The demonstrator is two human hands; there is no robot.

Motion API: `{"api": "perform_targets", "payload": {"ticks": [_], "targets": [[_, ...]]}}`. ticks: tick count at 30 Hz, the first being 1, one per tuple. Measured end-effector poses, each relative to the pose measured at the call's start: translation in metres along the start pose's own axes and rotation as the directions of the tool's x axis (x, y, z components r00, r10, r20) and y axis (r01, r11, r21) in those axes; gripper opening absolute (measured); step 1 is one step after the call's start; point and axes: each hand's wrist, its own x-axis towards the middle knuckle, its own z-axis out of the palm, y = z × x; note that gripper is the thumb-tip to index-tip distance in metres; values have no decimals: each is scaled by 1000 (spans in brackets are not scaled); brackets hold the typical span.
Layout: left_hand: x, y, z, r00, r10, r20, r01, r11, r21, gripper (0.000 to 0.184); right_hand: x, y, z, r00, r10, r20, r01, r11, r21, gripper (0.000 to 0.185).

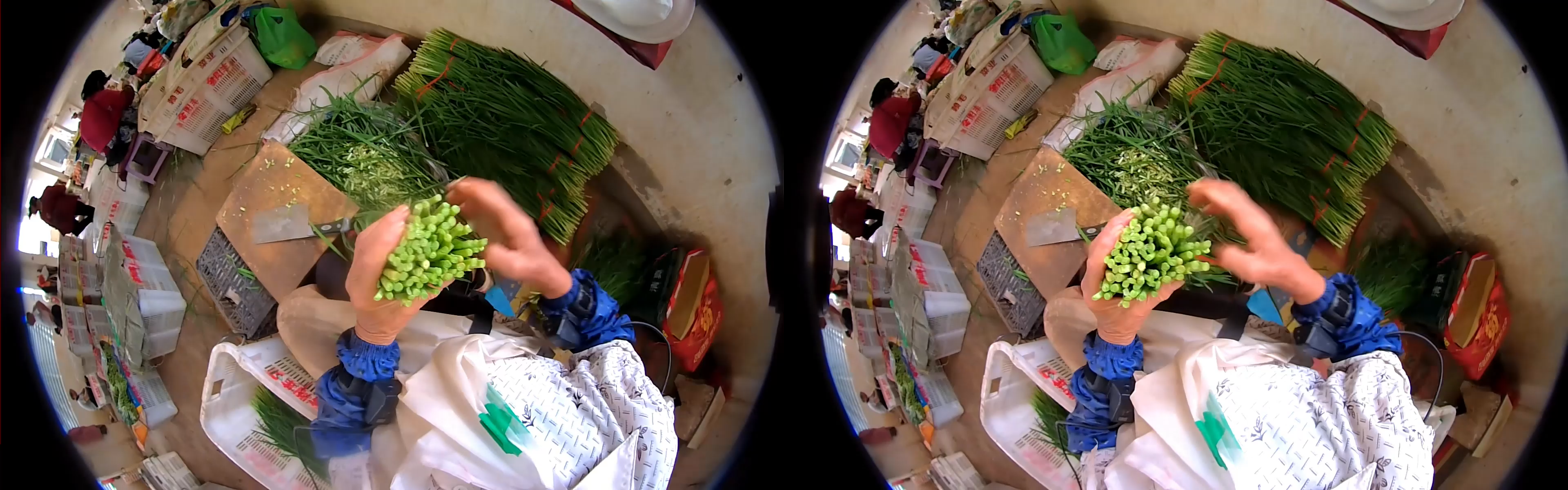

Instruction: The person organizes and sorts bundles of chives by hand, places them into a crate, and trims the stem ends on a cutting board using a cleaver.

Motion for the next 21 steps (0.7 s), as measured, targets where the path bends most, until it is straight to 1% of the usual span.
{"api": "perform_targets", "payload": {"ticks": [1,2,3,4,5,7,10,13,14,17,18,20,21], "targets": [[1,0,3,999,24,26,-24,1000,9,82,2,-15,-7,987,-128,-98,117,986,-115,64],[2,-2,11,997,56,52,-56,998,-13,79,-1,-38,-18,973,-224,-63,204,952,-226,54],[3,1,15,997,42,59,-41,999,-22,78,3,-60,-22,944,-330,-14,309,896,-319,43],[4,0,18,996,47,71,-45,999,-28,77,5,-66,-18,928,-372,29,358,866,-349,38],[4,0,19,995,53,83,-50,998,-30,77,8,-66,-15,904,-417,90,415,809,-416,33],[4,0,20,993,52,103,-49,998,-30,77,8,-60,-10,920,-367,137,384,775,-502,26],[2,0,19,993,41,107,-39,999,-23,77,15,-70,-8,936,-325,137,344,760,-551,24],[2,-2,19,993,36,114,-32,999,-36,77,21,-73,-14,907,-339,250,420,687,-593,23],[2,-2,20,993,27,119,-23,999,-38,77,22,-74,-16,907,-318,278,422,687,-592,21],[2,0,20,990,-26,137,29,999,-20,77,28,-72,-21,880,-286,380,463,697,-547,18],[0,-1,20,989,-43,141,47,999,-22,77,29,-68,-17,872,-304,385,476,714,-513,15],[-2,-1,18,983,-93,161,96,995,-14,79,29,-59,-8,893,-331,304,437,798,-415,13],[-1,-2,18,986,-81,147,86,996,-33,80,29,-57,-5,902,-342,263,421,832,-361,13]]}}
